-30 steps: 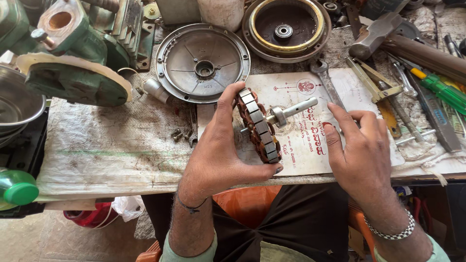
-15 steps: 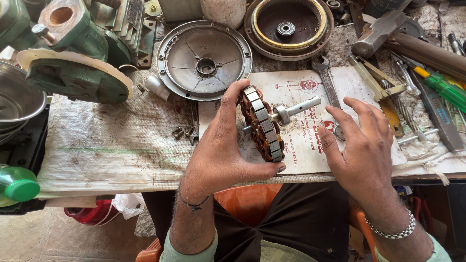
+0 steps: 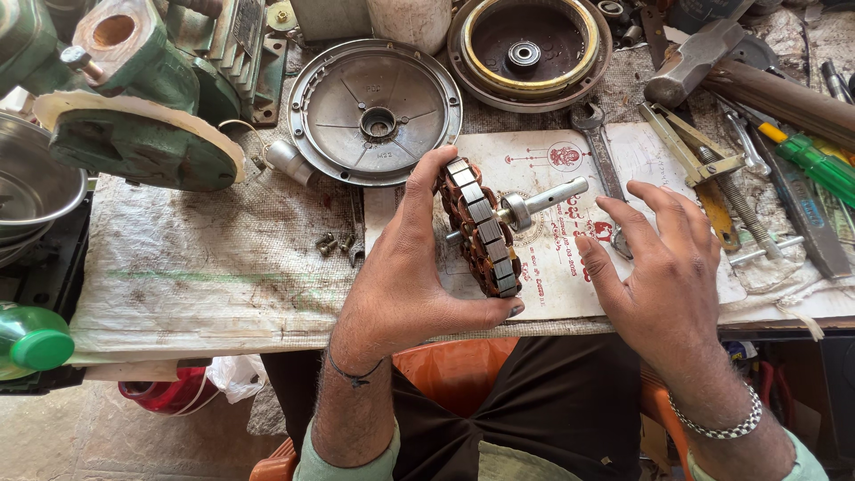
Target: The person holds a motor armature in one hand and files its surface with a flat file, rotating the armature to work around it. They set the file down, pick up a wrench, and continue turning and handling the armature on the workbench.
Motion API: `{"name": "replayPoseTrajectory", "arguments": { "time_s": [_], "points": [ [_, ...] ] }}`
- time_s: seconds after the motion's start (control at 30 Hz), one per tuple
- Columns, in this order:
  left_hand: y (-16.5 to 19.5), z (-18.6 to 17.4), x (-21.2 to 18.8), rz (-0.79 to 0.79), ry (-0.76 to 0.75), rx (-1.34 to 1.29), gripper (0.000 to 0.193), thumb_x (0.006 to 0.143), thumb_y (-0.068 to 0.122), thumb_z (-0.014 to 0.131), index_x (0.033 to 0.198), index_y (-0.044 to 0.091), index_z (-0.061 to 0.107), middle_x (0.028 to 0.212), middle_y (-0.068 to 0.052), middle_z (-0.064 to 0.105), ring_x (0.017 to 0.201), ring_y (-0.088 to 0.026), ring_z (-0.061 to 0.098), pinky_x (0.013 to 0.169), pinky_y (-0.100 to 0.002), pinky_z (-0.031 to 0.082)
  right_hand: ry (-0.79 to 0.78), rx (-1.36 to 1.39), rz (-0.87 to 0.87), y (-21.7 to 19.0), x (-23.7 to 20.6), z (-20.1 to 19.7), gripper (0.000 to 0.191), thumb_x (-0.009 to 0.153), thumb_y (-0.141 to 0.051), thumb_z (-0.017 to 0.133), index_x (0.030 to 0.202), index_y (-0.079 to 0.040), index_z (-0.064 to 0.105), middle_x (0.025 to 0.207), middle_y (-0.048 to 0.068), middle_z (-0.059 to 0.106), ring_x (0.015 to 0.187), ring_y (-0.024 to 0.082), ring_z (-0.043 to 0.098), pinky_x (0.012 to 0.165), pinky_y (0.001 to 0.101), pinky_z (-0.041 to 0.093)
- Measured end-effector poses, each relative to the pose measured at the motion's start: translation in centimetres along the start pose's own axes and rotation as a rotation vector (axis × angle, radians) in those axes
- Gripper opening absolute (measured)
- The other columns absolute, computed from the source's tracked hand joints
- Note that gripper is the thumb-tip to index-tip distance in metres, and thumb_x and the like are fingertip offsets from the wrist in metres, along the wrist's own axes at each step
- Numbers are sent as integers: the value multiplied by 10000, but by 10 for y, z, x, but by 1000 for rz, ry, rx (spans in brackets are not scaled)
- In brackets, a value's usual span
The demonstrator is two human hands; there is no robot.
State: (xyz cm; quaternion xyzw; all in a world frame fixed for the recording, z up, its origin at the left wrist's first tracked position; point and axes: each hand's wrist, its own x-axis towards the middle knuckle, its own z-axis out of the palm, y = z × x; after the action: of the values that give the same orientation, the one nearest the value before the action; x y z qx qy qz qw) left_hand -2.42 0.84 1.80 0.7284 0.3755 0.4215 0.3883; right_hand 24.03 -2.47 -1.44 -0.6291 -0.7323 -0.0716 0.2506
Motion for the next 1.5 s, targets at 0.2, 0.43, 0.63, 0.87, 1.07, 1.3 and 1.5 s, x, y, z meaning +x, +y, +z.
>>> {"name": "replayPoseTrajectory", "arguments": {
  "time_s": [0.2,0.43,0.63,0.87,1.07,1.3,1.5],
  "points": [
    [-2,1,-3,-137,-55,-100,1330,578,309,902,1651,98,145,1432,-163,596,1328,-272,663,1080,-404,539,76,102,-64,-8,4,-6,646,1004,-445,602,1410,56,559,1412,235,525,1356,408,454,1150,547,315],
    [-11,-5,-4,189,-153,-42,1317,619,195,930,1689,85,168,1762,-279,242,1685,-387,240,1375,-480,278,133,110,-207,-6,-4,-8,461,996,-349,726,1332,-40,658,1264,122,680,1289,338,588,1105,445,427],
    [-11,-4,-5,165,-189,-127,1234,633,201,907,1647,73,216,1729,-256,265,1708,-364,263,1396,-467,287,161,171,-248,1,-7,-5,301,1025,-269,733,1237,-68,662,1190,92,703,1207,307,632,1063,409,474],
    [-9,-5,-6,185,-179,-133,1225,659,204,926,1653,56,226,1729,-241,283,1669,-338,259,1395,-446,269,152,162,-239,0,-7,-4,289,1039,-249,718,1255,-66,662,1204,102,700,1179,309,628,1056,414,468],
    [-10,-4,-5,172,-182,-157,1200,660,190,906,1639,51,226,1714,-239,282,1684,-338,269,1396,-443,278,143,150,-234,1,-7,-3,259,1075,-232,685,1272,-68,649,1186,104,698,1178,314,626,1060,424,466],
    [-10,-3,-4,156,-156,-139,1187,638,195,896,1629,73,255,1681,-233,348,1662,-343,350,1383,-446,320,140,146,-207,2,-8,-1,259,1101,-203,659,1311,-53,631,1217,136,687,1206,340,614,1073,435,460],
    [-8,-2,-2,141,-57,-73,1217,639,214,891,1659,19,257,1538,-213,504,1520,-340,526,1312,-442,444,115,136,-165,2,-9,-2,422,1092,-253,647,1431,-11,574,1262,134,694,1258,343,607,1123,465,452]
  ]
}}
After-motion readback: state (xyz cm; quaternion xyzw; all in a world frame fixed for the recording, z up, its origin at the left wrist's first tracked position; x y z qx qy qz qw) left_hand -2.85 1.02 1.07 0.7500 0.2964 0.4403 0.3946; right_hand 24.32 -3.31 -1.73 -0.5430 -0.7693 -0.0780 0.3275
